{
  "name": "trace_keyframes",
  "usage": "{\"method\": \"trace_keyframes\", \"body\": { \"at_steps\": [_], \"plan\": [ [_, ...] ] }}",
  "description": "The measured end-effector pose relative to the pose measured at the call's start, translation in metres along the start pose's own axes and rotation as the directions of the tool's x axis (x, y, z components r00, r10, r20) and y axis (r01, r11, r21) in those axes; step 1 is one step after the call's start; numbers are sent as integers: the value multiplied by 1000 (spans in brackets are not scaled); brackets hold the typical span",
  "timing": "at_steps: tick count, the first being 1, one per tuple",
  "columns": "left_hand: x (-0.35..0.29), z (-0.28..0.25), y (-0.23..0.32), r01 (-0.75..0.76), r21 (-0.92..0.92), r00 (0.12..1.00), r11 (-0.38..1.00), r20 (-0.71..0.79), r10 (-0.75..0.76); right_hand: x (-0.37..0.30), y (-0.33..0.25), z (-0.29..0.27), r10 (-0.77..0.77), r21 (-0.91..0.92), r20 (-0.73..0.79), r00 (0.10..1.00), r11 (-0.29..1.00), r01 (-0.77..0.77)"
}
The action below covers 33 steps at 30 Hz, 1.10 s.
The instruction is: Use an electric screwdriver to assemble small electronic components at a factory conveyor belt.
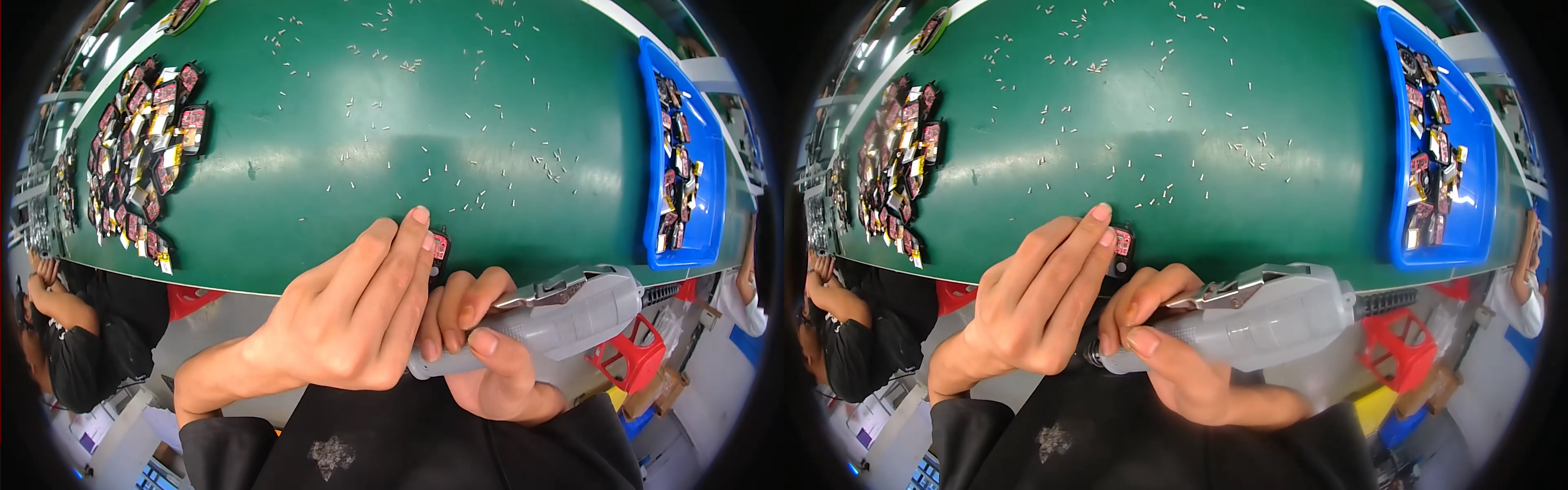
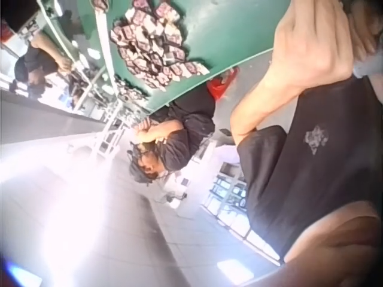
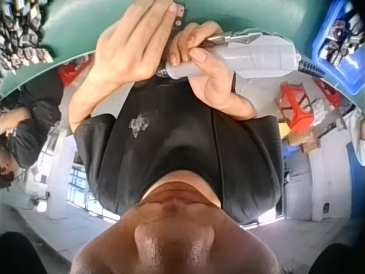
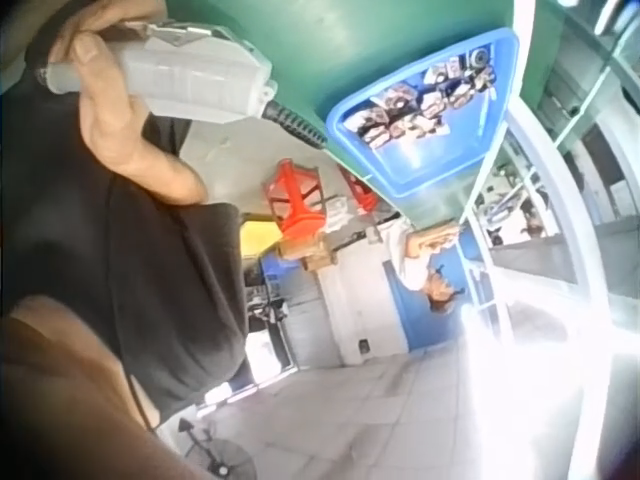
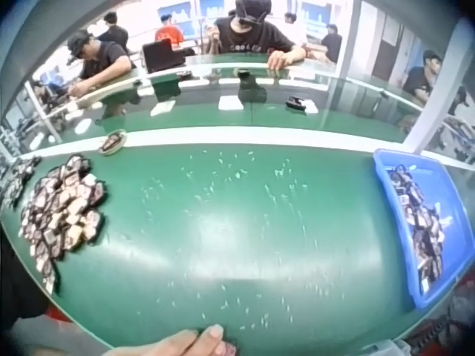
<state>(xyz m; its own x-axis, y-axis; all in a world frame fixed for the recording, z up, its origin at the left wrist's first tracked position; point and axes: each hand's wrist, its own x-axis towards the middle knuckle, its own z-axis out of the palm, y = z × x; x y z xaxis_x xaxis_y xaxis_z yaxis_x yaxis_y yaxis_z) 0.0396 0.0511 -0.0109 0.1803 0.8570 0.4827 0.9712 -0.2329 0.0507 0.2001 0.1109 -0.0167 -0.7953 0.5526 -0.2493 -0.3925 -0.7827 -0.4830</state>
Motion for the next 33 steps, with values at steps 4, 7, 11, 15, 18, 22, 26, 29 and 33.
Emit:
{"method": "trace_keyframes", "body": {
  "at_steps": [4, 7, 11, 15, 18, 22, 26, 29, 33],
  "plan": [
    [0, 0, 4, 29, 19, 999, 999, -13, -29, 3, 3, -2, -24, -11, 21, 999, 1000, 24],
    [2, -9, 6, 17, 24, 993, 1000, 113, -19, 3, 4, -4, -22, -54, 31, 999, 998, 24],
    [-2, -11, 4, 22, -18, 988, 1000, 153, -19, 7, -12, -2, 41, -32, 55, 998, 999, -39],
    [-1, -16, 6, 127, -147, 973, 981, 211, -94, 20, -53, 12, -198, -91, 151, 969, 973, 213],
    [-8, -12, 4, 119, -144, 979, 982, 184, -91, 40, -71, 16, -323, -83, 215, 922, 934, 347],
    [-13, -3, 10, 71, 15, 992, 997, 103, -72, 57, -80, 20, -309, -148, 285, 907, 921, 360],
    [-13, 1, 11, 58, 57, 995, 997, 77, -62, 67, -77, 22, -279, -243, 272, 921, 906, 347],
    [-14, 1, 12, 79, 63, 993, 995, 78, -84, 72, -72, 23, -277, -220, 264, 924, 915, 337],
    [-15, 3, 13, 123, 26, 991, 992, 52, -124, 75, -68, 23, -252, -254, 256, 933, 914, 316]
  ]
}}
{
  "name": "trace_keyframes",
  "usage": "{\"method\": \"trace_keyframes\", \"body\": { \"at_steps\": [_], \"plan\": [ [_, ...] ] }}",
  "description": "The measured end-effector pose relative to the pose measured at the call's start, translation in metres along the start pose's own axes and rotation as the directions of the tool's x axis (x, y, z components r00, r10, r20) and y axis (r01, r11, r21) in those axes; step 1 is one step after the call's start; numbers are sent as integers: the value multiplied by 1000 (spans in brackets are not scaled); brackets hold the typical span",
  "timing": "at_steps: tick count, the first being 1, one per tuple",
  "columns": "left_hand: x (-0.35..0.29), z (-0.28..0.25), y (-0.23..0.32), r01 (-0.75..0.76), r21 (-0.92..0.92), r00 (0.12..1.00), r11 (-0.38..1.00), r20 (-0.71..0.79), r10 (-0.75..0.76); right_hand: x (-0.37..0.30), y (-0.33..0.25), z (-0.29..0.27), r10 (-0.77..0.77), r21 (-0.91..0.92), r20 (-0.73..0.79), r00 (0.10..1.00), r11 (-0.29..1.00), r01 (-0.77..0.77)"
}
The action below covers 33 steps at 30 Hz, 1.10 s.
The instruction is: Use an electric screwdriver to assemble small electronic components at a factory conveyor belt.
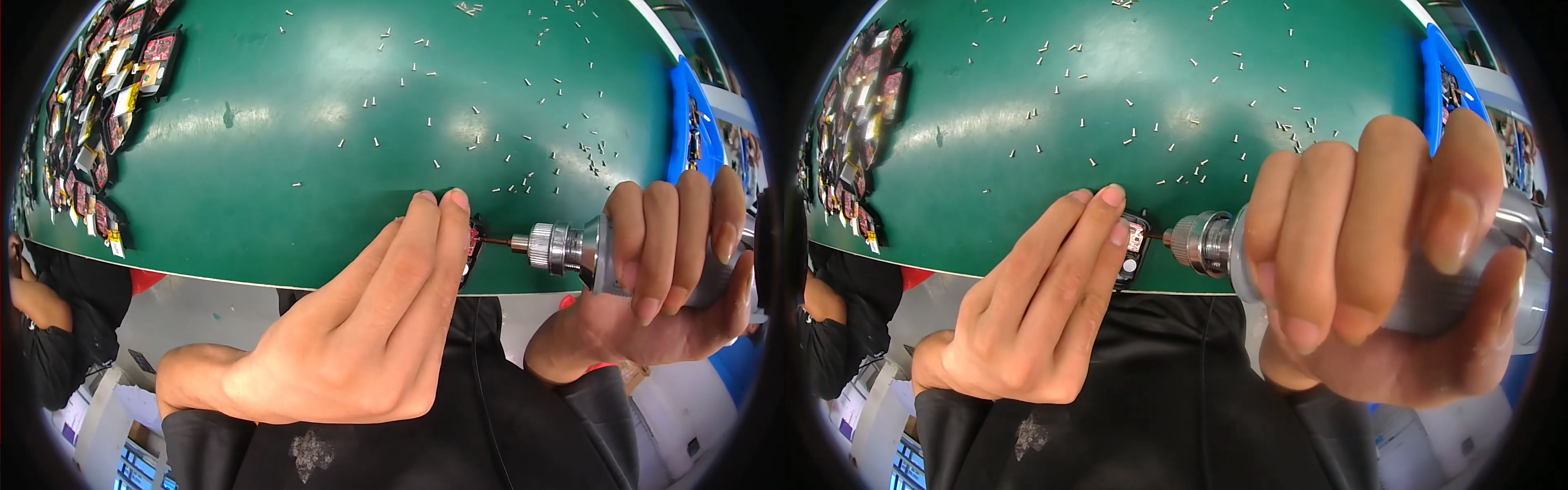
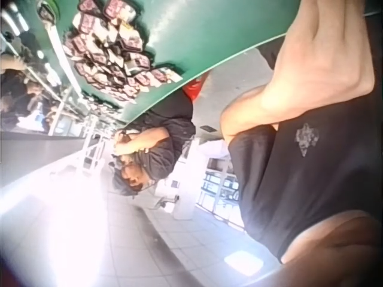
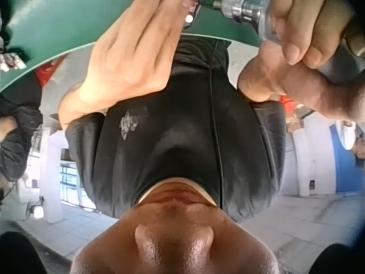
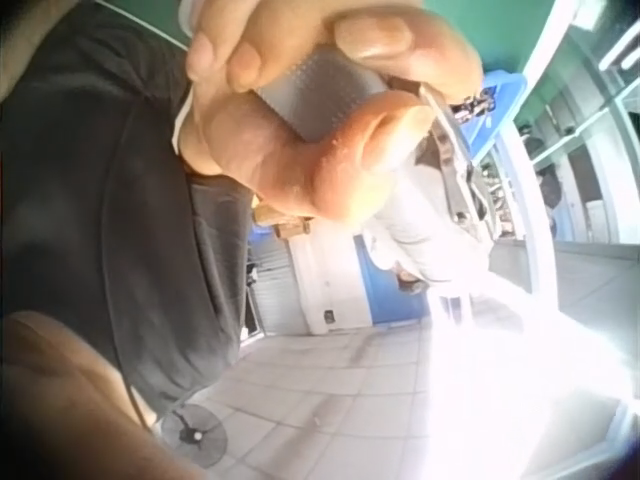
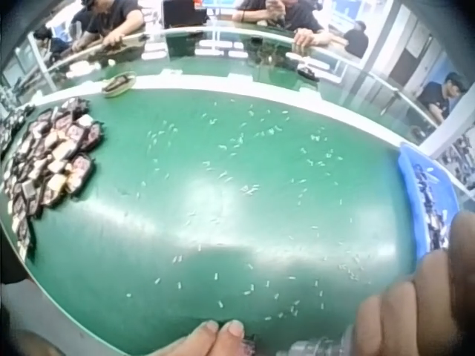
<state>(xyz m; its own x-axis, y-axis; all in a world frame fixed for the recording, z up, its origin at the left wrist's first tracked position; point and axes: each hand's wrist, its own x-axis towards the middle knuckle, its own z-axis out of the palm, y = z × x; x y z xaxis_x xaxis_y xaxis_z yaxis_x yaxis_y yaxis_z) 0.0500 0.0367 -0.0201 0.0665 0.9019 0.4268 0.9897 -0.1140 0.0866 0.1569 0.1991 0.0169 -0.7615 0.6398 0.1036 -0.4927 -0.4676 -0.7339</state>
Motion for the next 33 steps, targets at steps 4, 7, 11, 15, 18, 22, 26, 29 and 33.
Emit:
{"method": "trace_keyframes", "body": {
  "at_steps": [4, 7, 11, 15, 18, 22, 26, 29, 33],
  "plan": [
    [0, 1, -1, -14, -29, 1000, 999, -14, 14, -2, 1, 2, -22, -1, -12, 1000, 1000, 22],
    [0, 2, -1, 2, -70, 999, 998, -38, -4, -3, -6, 0, 24, -102, 51, 998, 995, -19],
    [0, 5, -3, -15, -90, 998, 996, -58, 9, 3, -9, -8, 65, -229, 212, 975, 973, -15],
    [-1, 2, -9, -37, -128, 999, 991, -24, 34, 10, -9, -5, 126, -301, 314, 941, 953, -27],
    [1, -8, -11, -45, -134, 998, 990, 37, 51, 10, -8, 3, 144, -326, 279, 950, 944, -47],
    [-2, -21, -5, -9, -116, 996, 993, 91, 20, 11, 4, 17, 133, -145, 288, 948, 985, -94],
    [-16, -17, -7, 3, -106, 999, 994, 37, 1, 22, 5, 2, 50, -51, 444, 895, 998, -30],
    [-26, -39, -21, 51, -121, 998, 991, 49, -46, 4, -15, -6, -104, 94, 231, 967, 992, 84],
    [-68, -93, -73, 566, 107, 815, 818, -222, -535, -10, -20, -25, -145, 105, 188, 972, 986, 127]
  ]
}}
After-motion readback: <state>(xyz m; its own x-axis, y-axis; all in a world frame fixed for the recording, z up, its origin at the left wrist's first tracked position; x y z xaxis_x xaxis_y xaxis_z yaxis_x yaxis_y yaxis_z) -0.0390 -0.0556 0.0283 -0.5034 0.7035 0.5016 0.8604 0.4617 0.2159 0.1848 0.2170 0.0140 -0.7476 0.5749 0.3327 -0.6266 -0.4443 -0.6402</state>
